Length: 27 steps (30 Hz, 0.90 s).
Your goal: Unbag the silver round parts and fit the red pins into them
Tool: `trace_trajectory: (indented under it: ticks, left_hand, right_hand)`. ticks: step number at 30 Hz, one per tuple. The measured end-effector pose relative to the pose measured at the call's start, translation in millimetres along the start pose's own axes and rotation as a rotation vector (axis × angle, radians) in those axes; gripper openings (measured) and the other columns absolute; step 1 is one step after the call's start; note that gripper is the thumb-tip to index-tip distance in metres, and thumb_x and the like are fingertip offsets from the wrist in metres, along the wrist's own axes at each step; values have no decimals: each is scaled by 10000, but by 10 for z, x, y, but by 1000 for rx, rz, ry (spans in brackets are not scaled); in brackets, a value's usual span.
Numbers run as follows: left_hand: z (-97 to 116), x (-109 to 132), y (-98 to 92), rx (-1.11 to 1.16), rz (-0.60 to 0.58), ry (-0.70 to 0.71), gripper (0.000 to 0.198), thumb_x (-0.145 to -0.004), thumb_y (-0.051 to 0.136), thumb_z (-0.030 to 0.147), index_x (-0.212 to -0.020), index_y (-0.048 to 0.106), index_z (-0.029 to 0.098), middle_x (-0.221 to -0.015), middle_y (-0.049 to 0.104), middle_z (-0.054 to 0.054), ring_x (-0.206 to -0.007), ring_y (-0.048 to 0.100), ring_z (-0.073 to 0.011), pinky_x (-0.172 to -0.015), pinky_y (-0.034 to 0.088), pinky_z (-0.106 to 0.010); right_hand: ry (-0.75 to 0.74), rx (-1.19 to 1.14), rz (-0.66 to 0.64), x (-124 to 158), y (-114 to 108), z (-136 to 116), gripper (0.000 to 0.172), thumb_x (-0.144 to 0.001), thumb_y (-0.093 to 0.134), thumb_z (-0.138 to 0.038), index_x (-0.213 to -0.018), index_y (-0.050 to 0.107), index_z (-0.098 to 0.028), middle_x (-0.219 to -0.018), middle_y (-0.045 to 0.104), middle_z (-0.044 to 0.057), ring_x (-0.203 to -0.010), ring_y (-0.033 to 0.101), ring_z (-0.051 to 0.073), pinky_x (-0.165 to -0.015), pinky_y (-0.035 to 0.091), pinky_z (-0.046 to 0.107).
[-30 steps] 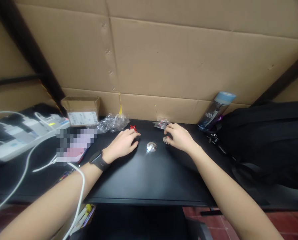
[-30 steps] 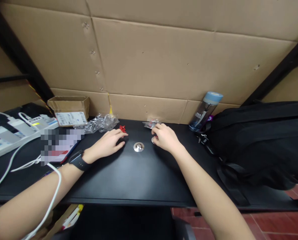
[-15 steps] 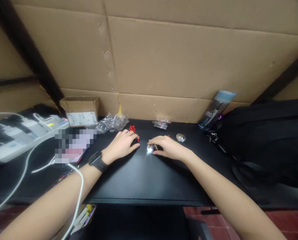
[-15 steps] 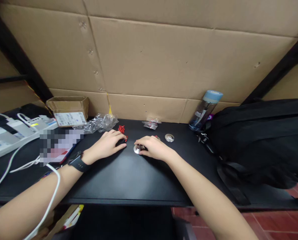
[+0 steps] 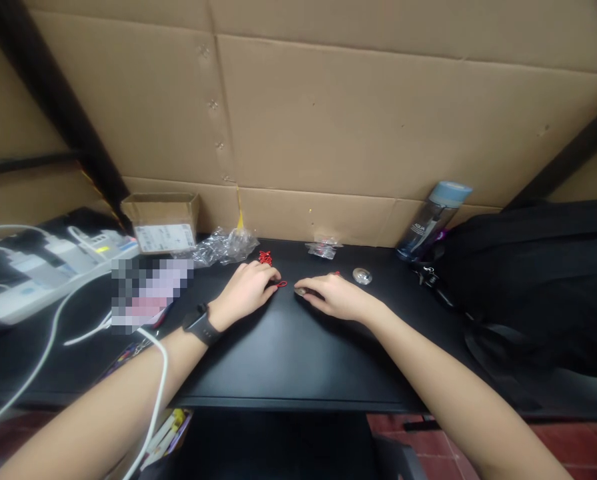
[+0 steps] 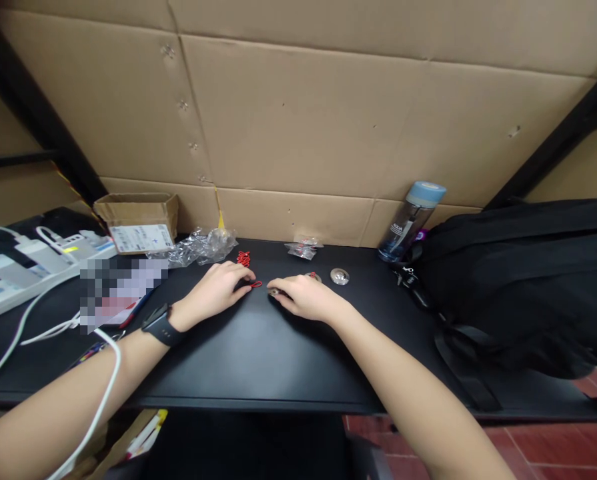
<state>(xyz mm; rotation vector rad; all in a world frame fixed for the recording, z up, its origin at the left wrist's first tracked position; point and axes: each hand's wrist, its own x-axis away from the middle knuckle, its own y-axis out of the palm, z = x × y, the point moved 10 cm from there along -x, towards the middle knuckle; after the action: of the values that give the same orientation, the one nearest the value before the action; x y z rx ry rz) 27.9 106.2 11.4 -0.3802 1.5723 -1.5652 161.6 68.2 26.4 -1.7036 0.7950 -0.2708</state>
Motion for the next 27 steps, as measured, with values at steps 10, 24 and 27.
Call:
trace_trajectory:
  ticks: [10,24,27]
  left_hand:
    - [3,-28,49,11,-21,-52,90,-970,637,266,-963,722,236,-1003,724,-46,-965,601,-249,-827,394,-361]
    - [-50,-19,60,31,0,-46,114,-993,588,260,-928,676,227,-973,731,-42,-966,618,-255,-848,414,-370]
    - [-68,-33,37,83,35,-37,152,-1014,549,281,-944,668,218,-949,739,-45,-936,645,-243,-854,442,-365]
  right_hand:
    - [-15,-71,110,-7,-59,108,377,-1020,513,-183,-1359,660,-252,-1381,675,99,-1244,670,224,-1079,534,400]
    - [30,-185,138,16,-72,283,310,-987,639,-291,-1288,678,-225,-1310,701,122,-919,748,180,-876,614,332]
    - [55,-199,120,30,-54,364,394,-925,732,-299,-1308,660,-239,-1151,752,83,-899,734,186,-814,608,312]
